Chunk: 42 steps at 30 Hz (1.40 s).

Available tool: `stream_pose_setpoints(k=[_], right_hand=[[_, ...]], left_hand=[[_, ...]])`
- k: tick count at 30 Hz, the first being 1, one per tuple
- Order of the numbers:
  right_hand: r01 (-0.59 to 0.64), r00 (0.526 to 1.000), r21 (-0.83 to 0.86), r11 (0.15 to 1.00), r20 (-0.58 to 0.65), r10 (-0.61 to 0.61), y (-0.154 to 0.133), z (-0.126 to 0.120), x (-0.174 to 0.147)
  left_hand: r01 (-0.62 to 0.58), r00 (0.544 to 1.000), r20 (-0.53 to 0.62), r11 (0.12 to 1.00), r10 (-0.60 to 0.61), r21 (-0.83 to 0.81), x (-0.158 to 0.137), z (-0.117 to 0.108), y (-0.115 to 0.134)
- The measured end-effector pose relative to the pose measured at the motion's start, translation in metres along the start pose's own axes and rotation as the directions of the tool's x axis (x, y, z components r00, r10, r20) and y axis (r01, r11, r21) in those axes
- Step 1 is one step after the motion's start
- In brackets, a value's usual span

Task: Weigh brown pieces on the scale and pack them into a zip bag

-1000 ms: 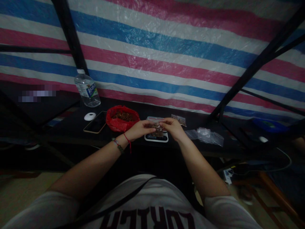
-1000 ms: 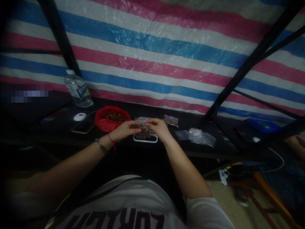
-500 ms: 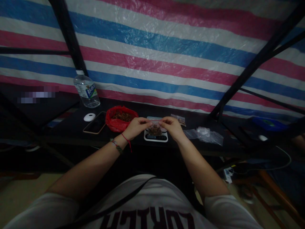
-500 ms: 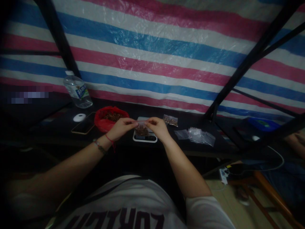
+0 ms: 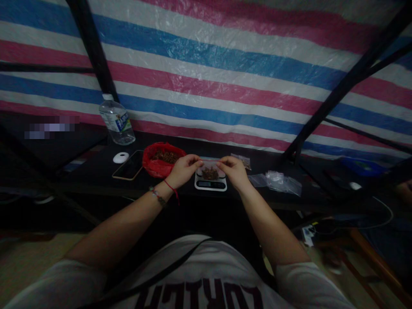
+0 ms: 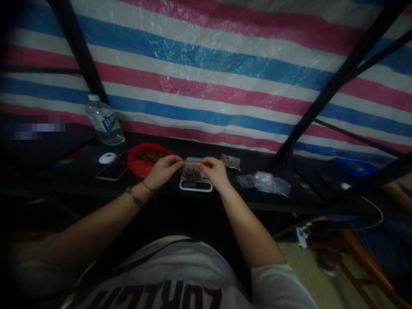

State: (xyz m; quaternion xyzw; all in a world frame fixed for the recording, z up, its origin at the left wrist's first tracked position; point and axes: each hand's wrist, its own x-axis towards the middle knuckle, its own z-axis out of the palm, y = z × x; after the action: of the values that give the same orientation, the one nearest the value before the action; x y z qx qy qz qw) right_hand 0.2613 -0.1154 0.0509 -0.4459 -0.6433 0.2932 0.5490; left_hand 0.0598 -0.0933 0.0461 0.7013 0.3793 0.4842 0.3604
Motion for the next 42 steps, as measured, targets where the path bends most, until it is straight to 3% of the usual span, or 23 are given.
stream_pose_setpoints(k=[4, 10, 22, 27, 33, 42], right_hand=[[-0.026, 1.0, 0.062, 0.998, 0.014, 0.025, 0.0, 0.003, -0.001], [-0.048, 0.998, 0.011, 0.999, 0.047, 0.047, -0.005, 0.007, -0.005], [0.017, 0.999, -0.085, 0.996, 0.032, -0.014, -0.013, 0.01, -0.01], [0.085, 0.995, -0.117, 0.99, 0.066, -0.077, -0.014, 0.012, -0.011], [0.179, 0.98, -0.201, 0.963, 0.119, -0.158, -0.017, 0.015, -0.014], [0.206, 0.974, -0.233, 0.951, 0.144, -0.176, -0.016, 0.014, -0.014]], left_hand=[[-0.008, 1.0, 0.014, 1.0, 0.009, -0.026, -0.002, 0.001, 0.003], [-0.025, 0.999, 0.043, 1.0, 0.025, -0.013, -0.004, 0.001, 0.006], [-0.104, 0.994, 0.027, 0.991, 0.102, 0.085, -0.01, 0.005, 0.011], [-0.115, 0.989, 0.101, 0.991, 0.107, 0.075, -0.013, 0.006, 0.016], [-0.19, 0.981, 0.089, 0.956, 0.174, 0.223, -0.017, 0.008, 0.019], [-0.233, 0.971, 0.122, 0.927, 0.206, 0.293, -0.016, 0.005, 0.019]])
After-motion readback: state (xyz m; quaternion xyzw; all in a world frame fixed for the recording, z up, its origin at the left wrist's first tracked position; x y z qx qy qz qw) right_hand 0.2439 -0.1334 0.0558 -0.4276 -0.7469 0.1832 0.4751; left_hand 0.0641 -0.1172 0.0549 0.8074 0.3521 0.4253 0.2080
